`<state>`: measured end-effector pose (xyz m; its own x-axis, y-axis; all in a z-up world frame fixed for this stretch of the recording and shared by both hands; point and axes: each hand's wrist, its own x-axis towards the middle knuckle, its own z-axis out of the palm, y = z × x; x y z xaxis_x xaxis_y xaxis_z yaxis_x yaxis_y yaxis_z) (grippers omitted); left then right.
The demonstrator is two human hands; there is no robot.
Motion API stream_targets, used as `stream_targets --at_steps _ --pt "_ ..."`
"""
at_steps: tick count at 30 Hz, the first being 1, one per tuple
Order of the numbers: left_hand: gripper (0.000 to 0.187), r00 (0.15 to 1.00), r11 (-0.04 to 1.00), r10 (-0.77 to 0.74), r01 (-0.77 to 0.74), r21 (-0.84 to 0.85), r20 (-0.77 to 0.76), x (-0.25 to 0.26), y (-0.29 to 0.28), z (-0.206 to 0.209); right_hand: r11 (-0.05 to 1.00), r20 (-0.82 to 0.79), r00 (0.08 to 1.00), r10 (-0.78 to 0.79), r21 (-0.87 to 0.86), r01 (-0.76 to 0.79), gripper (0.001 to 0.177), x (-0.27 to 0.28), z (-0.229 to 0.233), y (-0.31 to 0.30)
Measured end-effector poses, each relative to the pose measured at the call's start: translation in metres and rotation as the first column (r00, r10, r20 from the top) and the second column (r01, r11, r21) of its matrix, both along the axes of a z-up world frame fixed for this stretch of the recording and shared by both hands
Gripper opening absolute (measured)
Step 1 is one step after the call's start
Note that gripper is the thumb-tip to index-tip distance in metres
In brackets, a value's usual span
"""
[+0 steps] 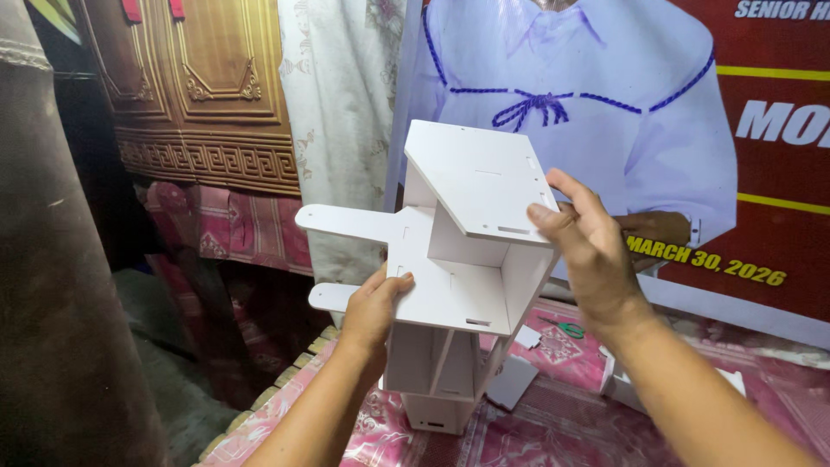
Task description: The person assembles a white plastic organizer by inserting divider panels into slots on a multi-compartment base. They adjust the pieces to fit, then use pink-handled scissors to trim a small tab on the organizer.
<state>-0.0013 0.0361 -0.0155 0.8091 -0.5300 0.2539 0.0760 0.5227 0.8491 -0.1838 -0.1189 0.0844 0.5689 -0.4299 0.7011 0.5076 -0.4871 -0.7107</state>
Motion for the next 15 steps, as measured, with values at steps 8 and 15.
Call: stream_targets --at_steps 8,15 --pt "0.035 0.999 0.991 0.008 -0.014 0.136 0.045 0.011 0.005 0.007 0.993 0.012 0.995 0.101 -0.059 -0.100 0.057 0.042 0.019 -0.051" --pt "0.033 1.000 0.992 -0.014 0.016 0.128 -0.019 0.012 -0.006 0.012 0.973 0.070 0.997 -0.027 -0.227 0.042 0.048 0.064 0.006 -0.085"
